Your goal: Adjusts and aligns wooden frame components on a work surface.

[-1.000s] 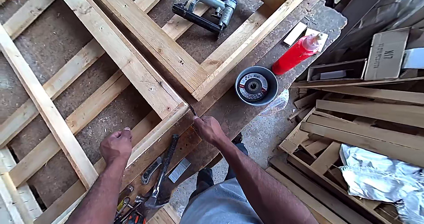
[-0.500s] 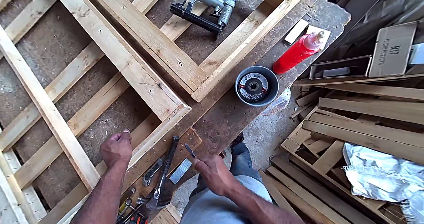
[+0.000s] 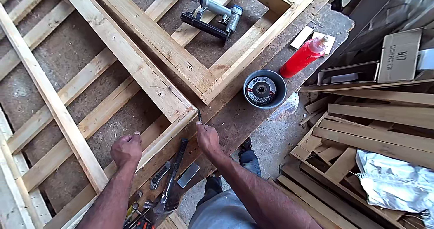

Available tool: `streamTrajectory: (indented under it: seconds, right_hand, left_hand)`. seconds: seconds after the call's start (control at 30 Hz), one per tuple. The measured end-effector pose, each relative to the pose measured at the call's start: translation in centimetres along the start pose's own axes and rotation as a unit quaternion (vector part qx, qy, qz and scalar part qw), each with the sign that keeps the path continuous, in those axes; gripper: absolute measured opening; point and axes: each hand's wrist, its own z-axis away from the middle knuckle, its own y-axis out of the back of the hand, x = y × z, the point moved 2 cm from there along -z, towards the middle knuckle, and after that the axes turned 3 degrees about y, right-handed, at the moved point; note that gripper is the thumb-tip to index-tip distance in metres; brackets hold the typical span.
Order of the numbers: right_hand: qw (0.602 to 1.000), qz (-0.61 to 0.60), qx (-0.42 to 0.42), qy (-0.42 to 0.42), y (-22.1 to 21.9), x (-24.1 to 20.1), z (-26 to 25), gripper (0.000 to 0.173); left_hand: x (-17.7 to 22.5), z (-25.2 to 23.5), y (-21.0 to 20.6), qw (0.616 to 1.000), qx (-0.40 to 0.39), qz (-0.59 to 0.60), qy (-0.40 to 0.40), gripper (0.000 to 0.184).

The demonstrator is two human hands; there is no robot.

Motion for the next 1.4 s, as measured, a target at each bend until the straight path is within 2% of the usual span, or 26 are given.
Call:
streamTrajectory:
  seconds: [0.1,0.27,0.37,0.43,0.63,0.8,0.93,1.17,1.3,1.4]
  right_hand:
    - [1.0,-0.014,0.0,-0.01,-0.8,-0.3,0.2,0.066]
    - [0.992,-0.121,-0.026,-0.022,-1.6,1.2,0.9,0.067]
    - [0.993,-0.041,-0.107,0.031,-0.3,4.4,6.4,0.056]
    - [0.99,0.016,-0.133,0.035,0.5,5.7,8.2,0.055]
    - [0.995,0.06,-0.075,0.036,3.0,1.6,1.9,0.061]
    - [0.992,0.062,-0.085,0.064,4.4,-0.9,-0.2,0.065]
    - [0.989,0.06,-0.11,0.083,5.0,-1.1,-0.8,0.065]
    - [0.989,0.016,-0.145,0.016,4.9,-0.8,-2.1,0.06]
    - [0.991,0.007,-0.123,0.059,4.2,-0.4,-2.2,0.065]
    - [0.991,-0.008,-0.13,0.039,4.1,-0.3,-2.2,0.062]
  left_hand:
    - [0.1,0.0,0.1,1.0,0.002,-0.006,-0.002,0.043]
    - [0.0,0.3,0.3,1.0,0.014,-0.007,-0.022,0.044]
    - [0.3,0.1,0.3,1.0,0.016,-0.002,-0.025,0.042]
    - [0.5,0.1,0.3,1.0,0.013,-0.003,-0.025,0.042]
    - [0.3,0.3,0.2,1.0,0.002,-0.006,-0.018,0.041]
    - [0.3,0.2,0.1,1.0,-0.005,0.001,-0.014,0.04]
    - [0.3,0.2,0.1,1.0,0.0,0.004,-0.01,0.04]
    - [0.4,0.2,0.1,1.0,-0.001,0.006,-0.003,0.04]
    - [0.4,0.2,0.2,1.0,-0.001,-0.001,-0.002,0.04]
    - [0.5,0.3,0.1,1.0,-0.002,-0.003,-0.001,0.04]
